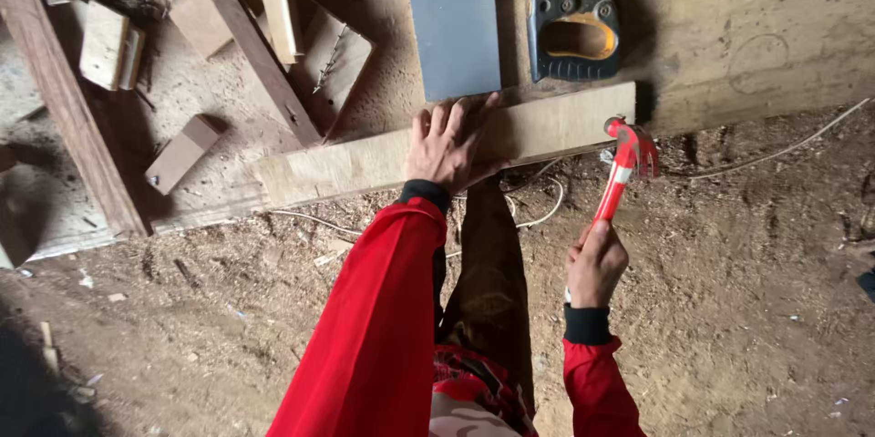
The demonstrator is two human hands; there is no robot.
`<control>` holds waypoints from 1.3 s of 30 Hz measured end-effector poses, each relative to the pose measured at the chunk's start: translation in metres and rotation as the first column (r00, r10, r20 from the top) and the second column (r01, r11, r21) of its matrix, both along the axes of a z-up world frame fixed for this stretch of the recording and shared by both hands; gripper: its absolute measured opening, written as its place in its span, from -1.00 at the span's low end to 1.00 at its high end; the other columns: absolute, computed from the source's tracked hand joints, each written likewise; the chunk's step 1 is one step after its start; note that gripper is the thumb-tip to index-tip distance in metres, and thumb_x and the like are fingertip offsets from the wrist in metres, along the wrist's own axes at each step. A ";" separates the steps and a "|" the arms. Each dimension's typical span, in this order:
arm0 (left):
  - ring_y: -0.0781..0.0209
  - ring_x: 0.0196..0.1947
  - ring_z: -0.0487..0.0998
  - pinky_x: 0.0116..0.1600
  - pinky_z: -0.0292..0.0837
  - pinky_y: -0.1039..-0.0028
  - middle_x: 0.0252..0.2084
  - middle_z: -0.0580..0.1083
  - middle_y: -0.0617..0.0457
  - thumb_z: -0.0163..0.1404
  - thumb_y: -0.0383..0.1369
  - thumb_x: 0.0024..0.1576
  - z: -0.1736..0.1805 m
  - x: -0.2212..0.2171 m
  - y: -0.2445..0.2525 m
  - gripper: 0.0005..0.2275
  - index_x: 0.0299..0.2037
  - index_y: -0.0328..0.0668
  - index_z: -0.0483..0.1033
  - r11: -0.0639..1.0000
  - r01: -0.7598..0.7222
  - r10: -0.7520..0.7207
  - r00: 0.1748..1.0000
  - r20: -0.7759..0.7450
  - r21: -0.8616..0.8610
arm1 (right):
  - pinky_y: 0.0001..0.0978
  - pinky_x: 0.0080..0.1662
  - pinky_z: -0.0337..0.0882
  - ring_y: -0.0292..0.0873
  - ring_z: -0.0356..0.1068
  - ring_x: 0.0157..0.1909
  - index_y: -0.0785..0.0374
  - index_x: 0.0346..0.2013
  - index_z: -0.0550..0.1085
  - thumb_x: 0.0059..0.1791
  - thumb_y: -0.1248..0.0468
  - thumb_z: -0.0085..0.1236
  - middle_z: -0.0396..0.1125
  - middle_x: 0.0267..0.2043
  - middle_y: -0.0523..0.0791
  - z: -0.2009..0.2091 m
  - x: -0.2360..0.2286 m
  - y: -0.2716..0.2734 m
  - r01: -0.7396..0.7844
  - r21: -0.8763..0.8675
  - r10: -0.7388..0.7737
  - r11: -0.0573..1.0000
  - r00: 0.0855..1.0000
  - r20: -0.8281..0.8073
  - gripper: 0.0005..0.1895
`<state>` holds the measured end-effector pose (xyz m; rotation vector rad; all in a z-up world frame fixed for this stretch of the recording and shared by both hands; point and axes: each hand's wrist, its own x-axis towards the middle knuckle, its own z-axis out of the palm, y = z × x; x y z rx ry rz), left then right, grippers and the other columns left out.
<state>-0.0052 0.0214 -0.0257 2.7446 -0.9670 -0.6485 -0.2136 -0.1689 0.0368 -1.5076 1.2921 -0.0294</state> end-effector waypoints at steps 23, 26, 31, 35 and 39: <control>-0.17 0.36 0.18 0.36 0.12 -0.10 0.44 0.13 -0.17 -0.10 0.15 0.20 -0.038 -0.008 0.006 -0.31 0.56 0.43 -0.01 0.985 0.083 -0.087 0.996 0.020 0.153 | -0.38 -0.50 0.29 -0.28 0.28 -0.59 0.23 -0.40 0.39 0.18 -0.02 -0.15 0.27 -0.58 -0.24 -0.032 -0.030 -0.021 -0.156 -0.119 0.143 0.981 0.984 -0.111 -0.56; -0.04 0.41 0.21 0.42 0.13 -0.02 0.47 0.18 0.00 0.03 -0.01 0.25 -0.044 -0.013 0.003 -0.31 0.61 0.51 0.03 0.989 0.061 -0.105 0.931 0.348 0.137 | -0.37 -0.48 0.27 -0.26 0.34 -0.59 0.24 -0.47 0.41 0.14 -0.01 -0.16 0.30 -0.64 -0.21 -0.011 -0.035 0.027 -0.466 -0.133 0.428 0.875 0.871 -0.239 -0.54; -0.17 0.27 0.25 0.29 0.12 -0.11 0.31 0.25 -0.15 0.12 0.28 -0.15 -0.018 -0.008 0.005 -0.04 0.47 0.25 -0.01 0.999 -0.015 0.017 0.998 0.063 -0.039 | -0.34 -0.50 0.23 -0.25 0.27 -0.61 0.25 -0.44 0.38 0.14 -0.01 -0.16 0.24 -0.64 -0.18 0.018 -0.046 0.081 -0.484 -0.043 0.483 0.874 0.875 -0.025 -0.55; -0.17 0.27 0.26 0.32 0.12 -0.14 0.31 0.27 -0.11 0.12 0.32 -0.06 0.010 0.003 0.000 -0.01 0.54 0.14 -0.04 0.982 -0.074 0.082 0.996 0.037 -0.175 | -0.34 -0.56 0.27 -0.28 0.29 -0.68 0.21 -0.48 0.41 0.13 0.00 -0.20 0.30 -0.67 -0.22 0.005 -0.033 0.065 -0.356 -0.058 0.347 0.933 0.930 -0.123 -0.55; -0.15 0.25 0.26 0.31 0.13 -0.17 0.29 0.27 -0.11 0.09 0.34 -0.08 0.002 0.003 -0.003 -0.02 0.50 0.14 0.00 0.993 -0.055 0.060 0.997 0.051 -0.102 | -0.40 -0.61 0.23 -0.35 0.20 -0.68 0.15 -0.41 0.40 0.16 0.00 -0.20 0.23 -0.62 -0.24 0.000 -0.020 0.019 -0.316 -0.230 0.306 0.921 0.949 -0.078 -0.60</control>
